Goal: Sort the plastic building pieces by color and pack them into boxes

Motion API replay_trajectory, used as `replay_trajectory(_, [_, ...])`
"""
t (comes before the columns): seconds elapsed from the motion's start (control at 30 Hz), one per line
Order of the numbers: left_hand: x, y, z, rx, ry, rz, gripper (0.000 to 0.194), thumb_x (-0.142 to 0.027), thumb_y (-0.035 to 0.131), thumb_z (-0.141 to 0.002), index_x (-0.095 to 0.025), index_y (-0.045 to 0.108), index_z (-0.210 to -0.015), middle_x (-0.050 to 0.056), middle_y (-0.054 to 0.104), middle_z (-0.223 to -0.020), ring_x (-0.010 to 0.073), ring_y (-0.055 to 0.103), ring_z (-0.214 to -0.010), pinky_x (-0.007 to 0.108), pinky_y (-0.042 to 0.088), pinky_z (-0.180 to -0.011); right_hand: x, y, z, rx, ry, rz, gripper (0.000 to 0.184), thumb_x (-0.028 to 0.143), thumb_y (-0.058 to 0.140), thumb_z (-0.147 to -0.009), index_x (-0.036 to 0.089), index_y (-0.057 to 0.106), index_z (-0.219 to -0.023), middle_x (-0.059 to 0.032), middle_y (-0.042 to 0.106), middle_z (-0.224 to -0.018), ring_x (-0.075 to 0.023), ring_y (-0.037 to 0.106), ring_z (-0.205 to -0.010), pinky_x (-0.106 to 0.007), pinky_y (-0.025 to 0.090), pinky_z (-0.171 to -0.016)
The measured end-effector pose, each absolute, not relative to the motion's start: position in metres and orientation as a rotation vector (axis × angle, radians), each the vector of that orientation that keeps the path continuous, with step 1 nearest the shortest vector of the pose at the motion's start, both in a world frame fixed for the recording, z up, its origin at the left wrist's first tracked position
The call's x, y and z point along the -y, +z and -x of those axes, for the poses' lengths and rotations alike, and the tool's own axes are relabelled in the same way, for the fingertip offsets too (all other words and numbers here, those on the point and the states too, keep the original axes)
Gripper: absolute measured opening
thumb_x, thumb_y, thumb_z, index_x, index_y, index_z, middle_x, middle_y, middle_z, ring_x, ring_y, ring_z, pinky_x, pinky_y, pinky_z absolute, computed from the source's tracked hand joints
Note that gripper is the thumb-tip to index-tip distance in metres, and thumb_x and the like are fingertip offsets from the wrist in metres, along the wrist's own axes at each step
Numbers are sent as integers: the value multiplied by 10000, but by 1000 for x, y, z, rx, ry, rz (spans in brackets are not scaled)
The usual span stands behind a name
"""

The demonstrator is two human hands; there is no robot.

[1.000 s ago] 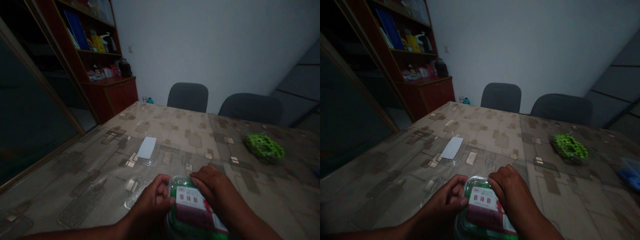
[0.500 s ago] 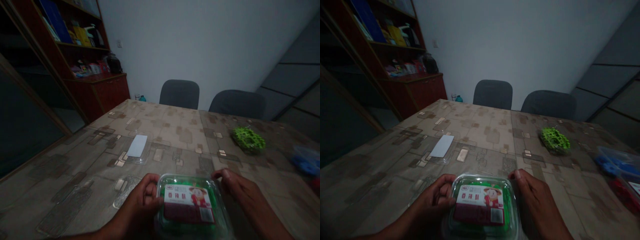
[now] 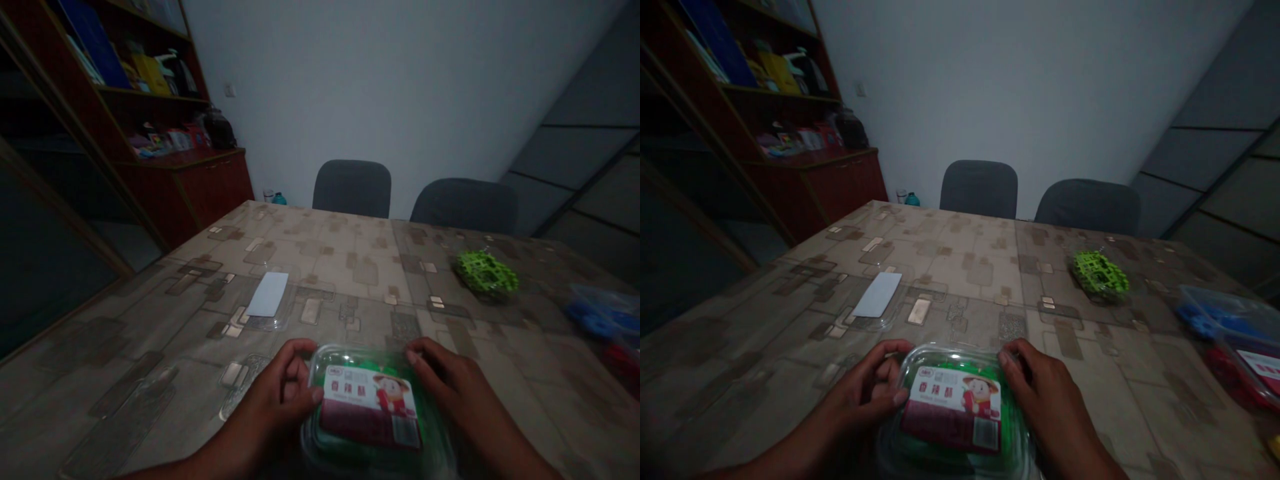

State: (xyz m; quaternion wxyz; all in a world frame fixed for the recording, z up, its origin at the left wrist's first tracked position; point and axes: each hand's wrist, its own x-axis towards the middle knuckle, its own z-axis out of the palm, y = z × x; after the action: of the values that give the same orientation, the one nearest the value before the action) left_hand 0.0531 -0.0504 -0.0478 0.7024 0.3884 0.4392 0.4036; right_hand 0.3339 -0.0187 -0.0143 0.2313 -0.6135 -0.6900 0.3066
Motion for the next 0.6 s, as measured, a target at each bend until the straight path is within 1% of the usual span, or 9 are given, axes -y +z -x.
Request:
replay_trajectory(0.07, [53,-49,-56,-926,904,-824,701,-452,850,-755,-271,435,-1289,25,585,-964,222,653,-810,311,476,-675,17,-17,-332,1878,833,1671,425,569,388,-945,236,624,-827,-41,691,-745,-256,666,-709,-347,455,-652])
replay_trajectory(0.13, [55,-50,-57,-902,913,-798,703,-434,846,-763,-273,431,-1307,36,592,-985,233,661,-816,330,486,-689,16,-18,-332,1852,854,1647,426,564,400,-940,230,639,-827,-41,697,-758,-251,666,-714,-339,455,-657])
replay_trajectory(0.27, [53,-47,-57,-926,901,-821,711,-444,836,-769,-271,446,-1338,47,601,-994,242,650,-839,351,497,-719,15,-16,-332,1793,927,1611,408,544,440,-918,218,644,-780,-25,664,-716,-226,634,-677,-306,443,-626])
replay_trajectory(0.37, [50,-44,-56,-907,894,-846,706,-436,843,-765,-272,469,-1340,38,601,-983,229,637,-837,343,492,-731,13,-16,-331,1755,927,1612,403,543,464,-892,216,610,-708,-10,609,-653,-206,583,-626,-293,409,-586])
replay_trajectory(0.47, [48,-43,-58,-882,934,-837,627,-429,818,-801,-282,493,-1317,-4,577,-893,185,622,-766,287,468,-673,10,-18,-328,1678,939,1599,392,540,494,-869,219,565,-656,8,542,-615,-184,519,-593,-282,368,-550])
replay_trajectory(0.53, [48,-43,-60,-859,947,-836,592,-439,806,-814,-284,500,-1297,-4,580,-889,190,630,-779,284,473,-673,10,-20,-325,1601,1001,1569,387,542,507,-857,217,552,-651,15,514,-619,-175,489,-590,-277,355,-536])
replay_trajectory(0.6, [47,-44,-61,-827,940,-823,602,-452,817,-797,-290,498,-1282,10,599,-923,209,642,-808,316,494,-710,10,-21,-323,1537,1068,1540,387,547,517,-844,209,557,-661,15,506,-631,-170,472,-594,-274,351,-532])
